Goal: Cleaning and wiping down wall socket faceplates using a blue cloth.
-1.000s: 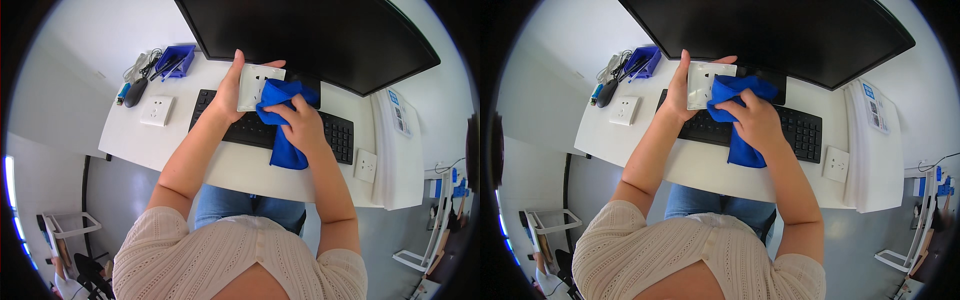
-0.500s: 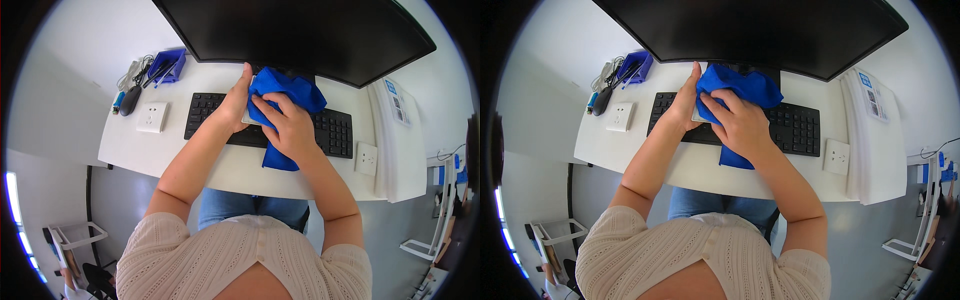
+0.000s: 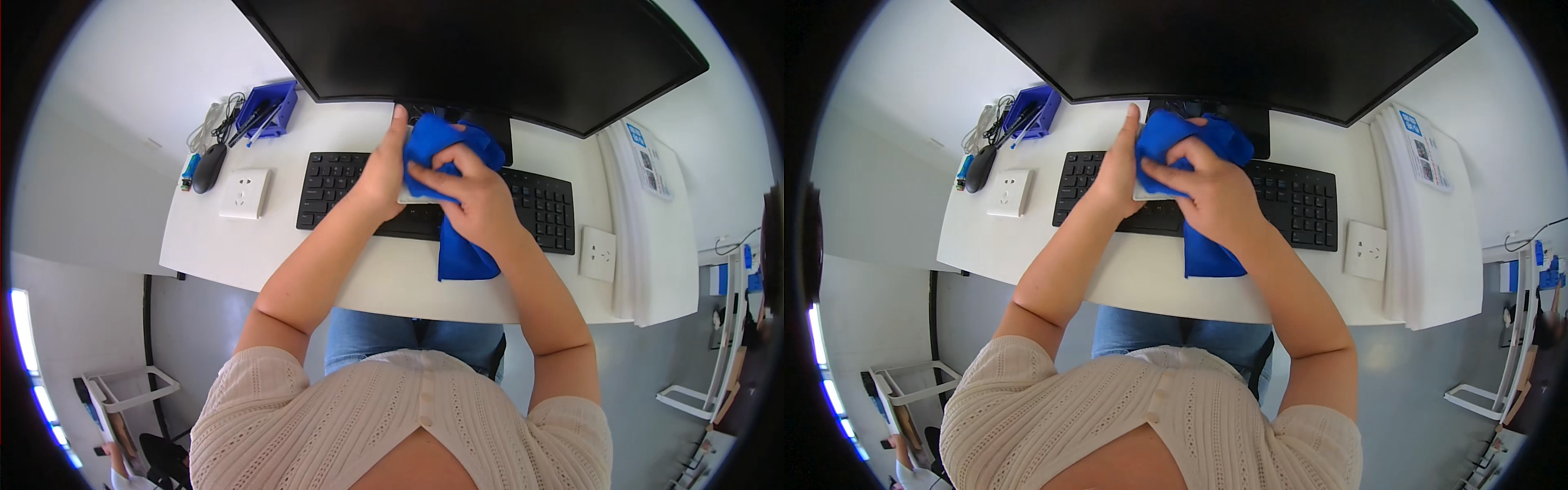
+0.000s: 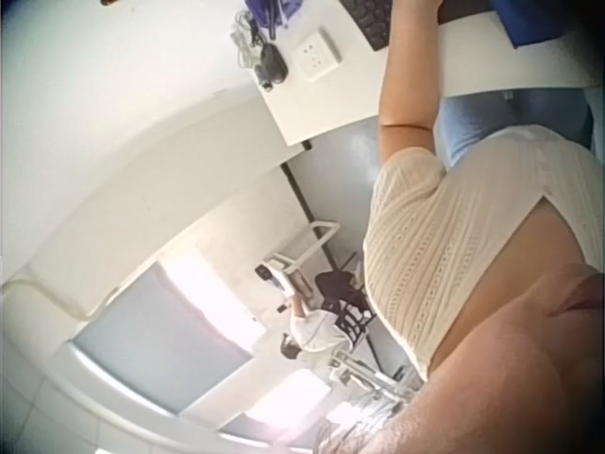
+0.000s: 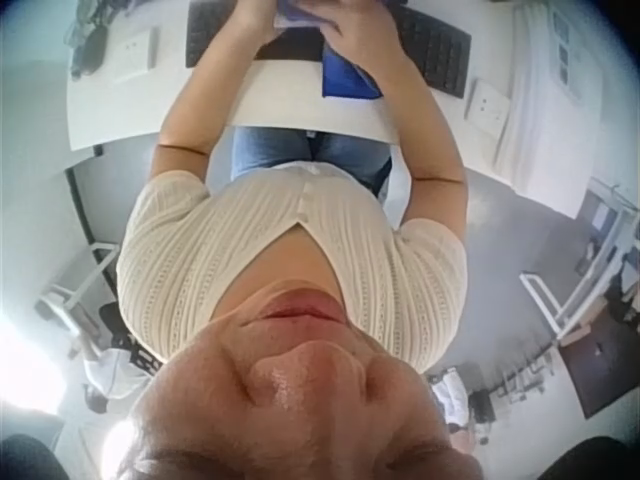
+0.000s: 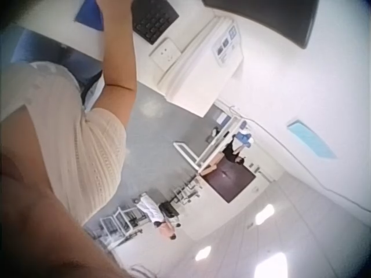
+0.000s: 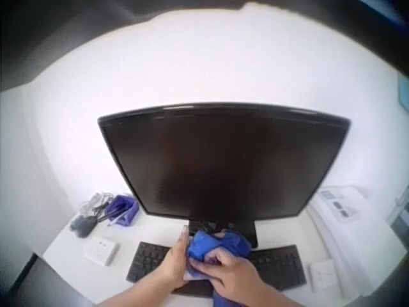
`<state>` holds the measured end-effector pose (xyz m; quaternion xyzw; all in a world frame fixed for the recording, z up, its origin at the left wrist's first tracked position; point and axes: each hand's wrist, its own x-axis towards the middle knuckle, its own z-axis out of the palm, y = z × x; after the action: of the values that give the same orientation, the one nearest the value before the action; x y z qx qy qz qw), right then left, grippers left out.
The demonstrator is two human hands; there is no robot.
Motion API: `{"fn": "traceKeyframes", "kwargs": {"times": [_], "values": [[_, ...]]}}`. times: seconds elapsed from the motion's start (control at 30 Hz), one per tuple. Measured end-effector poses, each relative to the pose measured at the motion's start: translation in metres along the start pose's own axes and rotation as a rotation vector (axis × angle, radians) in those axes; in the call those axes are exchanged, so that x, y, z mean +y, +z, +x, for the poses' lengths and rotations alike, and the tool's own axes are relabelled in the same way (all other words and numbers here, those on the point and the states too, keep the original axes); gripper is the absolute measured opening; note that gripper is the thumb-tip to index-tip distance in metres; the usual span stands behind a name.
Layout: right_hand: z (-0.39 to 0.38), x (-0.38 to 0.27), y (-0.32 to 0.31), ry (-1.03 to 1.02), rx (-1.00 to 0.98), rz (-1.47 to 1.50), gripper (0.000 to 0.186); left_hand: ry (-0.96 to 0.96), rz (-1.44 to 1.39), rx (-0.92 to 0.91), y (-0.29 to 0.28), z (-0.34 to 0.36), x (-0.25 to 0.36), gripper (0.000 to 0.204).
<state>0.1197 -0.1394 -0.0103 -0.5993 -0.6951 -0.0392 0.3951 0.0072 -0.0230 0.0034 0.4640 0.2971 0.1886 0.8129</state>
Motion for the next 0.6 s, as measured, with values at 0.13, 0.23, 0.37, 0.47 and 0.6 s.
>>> {"fn": "traceKeyframes", "kwargs": {"times": [0.13, 0.23, 0.37, 0.47, 0.6], "values": [[0.000, -0.009, 0.001, -0.057, -0.065, -0.058, 0.045, 0.173, -0.030, -0.227, -0.008, 0.005, 0.005, 0.081], [-0.003, -0.011, -0.010, 0.025, 0.036, -0.075, 0.043, 0.139, -0.043, -0.122, 0.007, -0.008, 0.011, 0.081], [0.001, -0.007, -0.015, 0.134, 0.302, -0.115, 0.052, 0.093, -0.088, -0.086, 0.009, -0.011, 0.013, 0.075], [0.001, -0.011, -0.005, 0.024, 0.204, -0.290, 0.057, 0.038, -0.110, 0.008, 0.010, -0.009, 0.005, 0.072], [0.003, -0.010, -0.009, 0.066, 0.211, -0.349, 0.055, 0.040, -0.089, -0.050, 0.006, -0.010, 0.003, 0.072]]}}
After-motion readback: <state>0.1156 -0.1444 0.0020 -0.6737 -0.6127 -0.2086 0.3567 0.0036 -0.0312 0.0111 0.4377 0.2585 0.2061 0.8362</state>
